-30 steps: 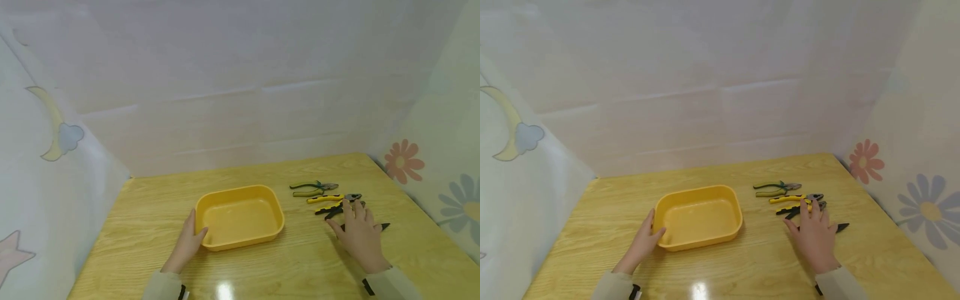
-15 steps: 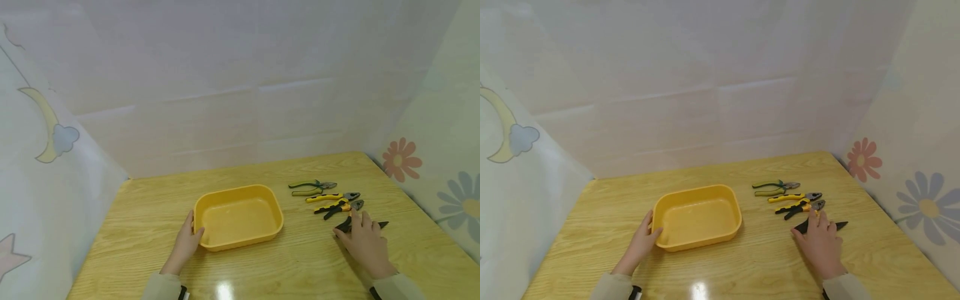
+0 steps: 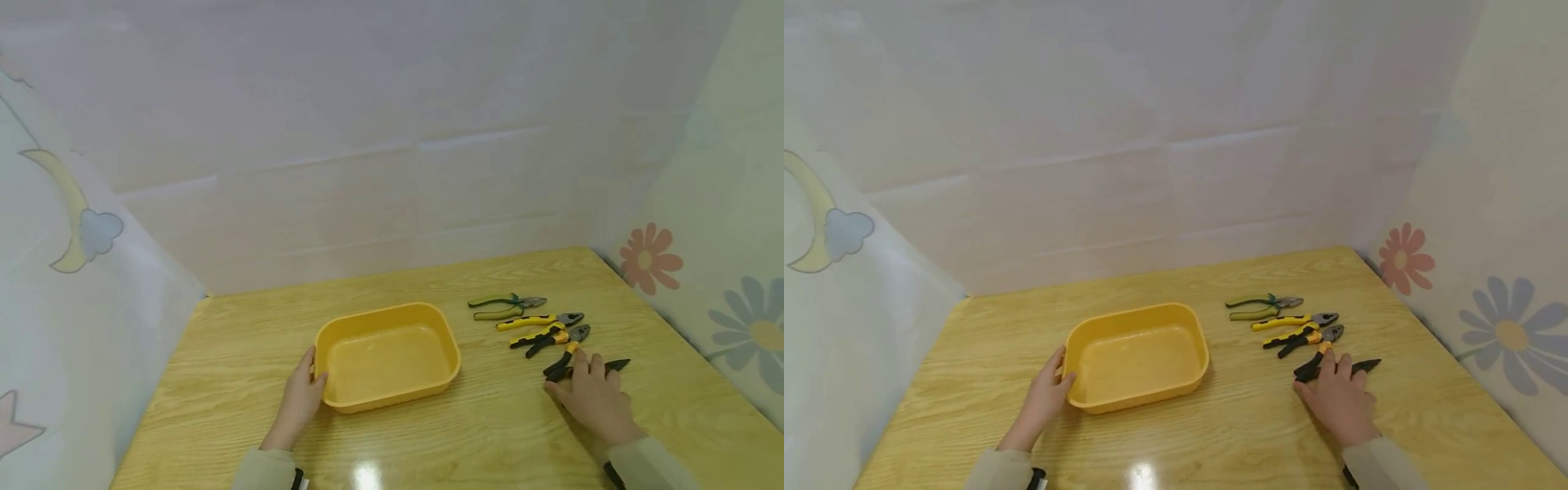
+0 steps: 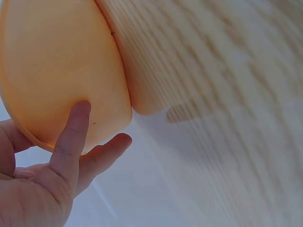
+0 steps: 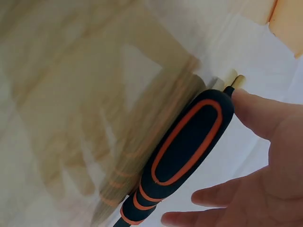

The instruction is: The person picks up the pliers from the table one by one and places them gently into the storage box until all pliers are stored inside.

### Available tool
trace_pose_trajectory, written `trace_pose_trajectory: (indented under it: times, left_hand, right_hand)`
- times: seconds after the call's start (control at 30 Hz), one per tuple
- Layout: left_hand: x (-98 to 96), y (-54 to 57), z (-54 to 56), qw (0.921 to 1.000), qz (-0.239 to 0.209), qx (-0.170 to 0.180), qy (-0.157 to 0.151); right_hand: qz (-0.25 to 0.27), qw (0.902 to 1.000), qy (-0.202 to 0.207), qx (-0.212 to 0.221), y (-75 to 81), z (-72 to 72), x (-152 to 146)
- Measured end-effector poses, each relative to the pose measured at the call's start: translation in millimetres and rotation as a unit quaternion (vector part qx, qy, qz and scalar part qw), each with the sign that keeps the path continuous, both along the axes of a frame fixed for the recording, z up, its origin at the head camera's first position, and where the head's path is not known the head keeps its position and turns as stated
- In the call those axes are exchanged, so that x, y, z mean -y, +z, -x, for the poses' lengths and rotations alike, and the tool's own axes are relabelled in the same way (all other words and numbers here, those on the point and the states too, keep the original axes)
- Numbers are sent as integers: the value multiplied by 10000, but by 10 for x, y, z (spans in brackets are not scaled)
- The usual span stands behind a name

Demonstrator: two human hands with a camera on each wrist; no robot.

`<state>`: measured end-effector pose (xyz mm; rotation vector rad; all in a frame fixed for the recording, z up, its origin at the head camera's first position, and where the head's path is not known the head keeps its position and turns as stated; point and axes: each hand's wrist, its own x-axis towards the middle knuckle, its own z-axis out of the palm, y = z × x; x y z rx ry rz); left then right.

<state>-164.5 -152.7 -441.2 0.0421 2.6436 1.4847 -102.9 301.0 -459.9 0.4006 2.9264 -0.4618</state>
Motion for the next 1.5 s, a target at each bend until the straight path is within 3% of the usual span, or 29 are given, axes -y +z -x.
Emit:
trace_pose_trajectory:
  times: [0.43, 0.77, 1.27, 1.5]
  left_hand:
    - [18, 12, 23, 9998, 169, -97, -37]
    - [30, 8, -1, 9996, 270, -37, -92]
    - [43, 10, 2, 9994, 298, -94, -136]
    - [55, 16, 0, 9993, 283, -123, -193]
  right_hand:
    - [-211, 9979, -389, 475, 11, 39, 91]
    - [-202, 9985, -178, 478, 25, 15, 109]
    - [47, 9983, -154, 562, 38, 15, 59]
    - [-116, 9984, -238, 498, 34, 29, 118]
